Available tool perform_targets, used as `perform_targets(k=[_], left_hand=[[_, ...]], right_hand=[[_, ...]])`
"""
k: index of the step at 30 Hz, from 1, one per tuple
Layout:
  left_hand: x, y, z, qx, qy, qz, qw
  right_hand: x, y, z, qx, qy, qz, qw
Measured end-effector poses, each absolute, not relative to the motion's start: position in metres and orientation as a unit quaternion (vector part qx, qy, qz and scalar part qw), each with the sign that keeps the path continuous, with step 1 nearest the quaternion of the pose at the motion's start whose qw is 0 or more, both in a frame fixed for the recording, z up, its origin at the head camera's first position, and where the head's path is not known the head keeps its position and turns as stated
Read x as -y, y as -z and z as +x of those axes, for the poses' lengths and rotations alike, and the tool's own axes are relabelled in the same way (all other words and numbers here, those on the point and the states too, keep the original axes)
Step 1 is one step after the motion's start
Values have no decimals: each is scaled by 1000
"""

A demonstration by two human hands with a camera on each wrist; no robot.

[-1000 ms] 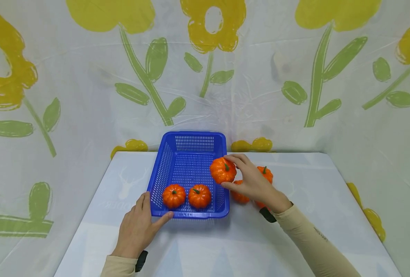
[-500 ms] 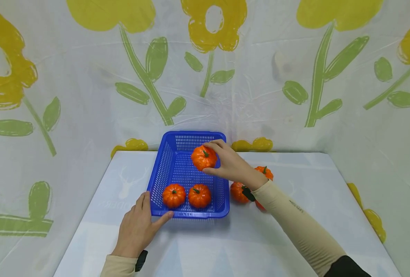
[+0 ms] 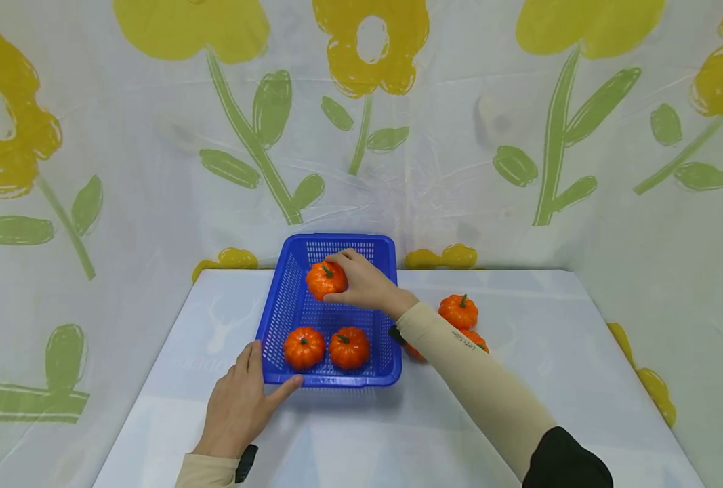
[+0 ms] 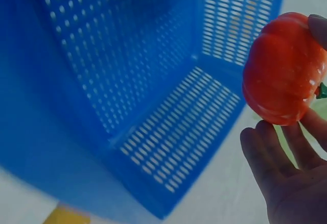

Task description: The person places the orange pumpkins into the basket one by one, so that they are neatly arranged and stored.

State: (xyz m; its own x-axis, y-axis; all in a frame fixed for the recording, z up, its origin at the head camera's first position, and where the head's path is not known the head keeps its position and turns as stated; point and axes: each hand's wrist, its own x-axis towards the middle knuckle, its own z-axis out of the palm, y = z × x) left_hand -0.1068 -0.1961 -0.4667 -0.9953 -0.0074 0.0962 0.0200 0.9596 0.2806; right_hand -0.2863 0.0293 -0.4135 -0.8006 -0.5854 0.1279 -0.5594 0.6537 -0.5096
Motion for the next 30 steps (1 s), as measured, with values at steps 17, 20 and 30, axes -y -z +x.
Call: perform_targets(k=[17,20,30], left_hand=[[199,471,-108,986,149,-22,72],[199,471,-108,986,148,-21,74],[198,470,-108,987,150,-12,63]], right_hand=[[9,458,-288,-936,196,-276,98],[13,462,-288,-937,191,-275,100],[20,474,-288,-943,179,-256,114]])
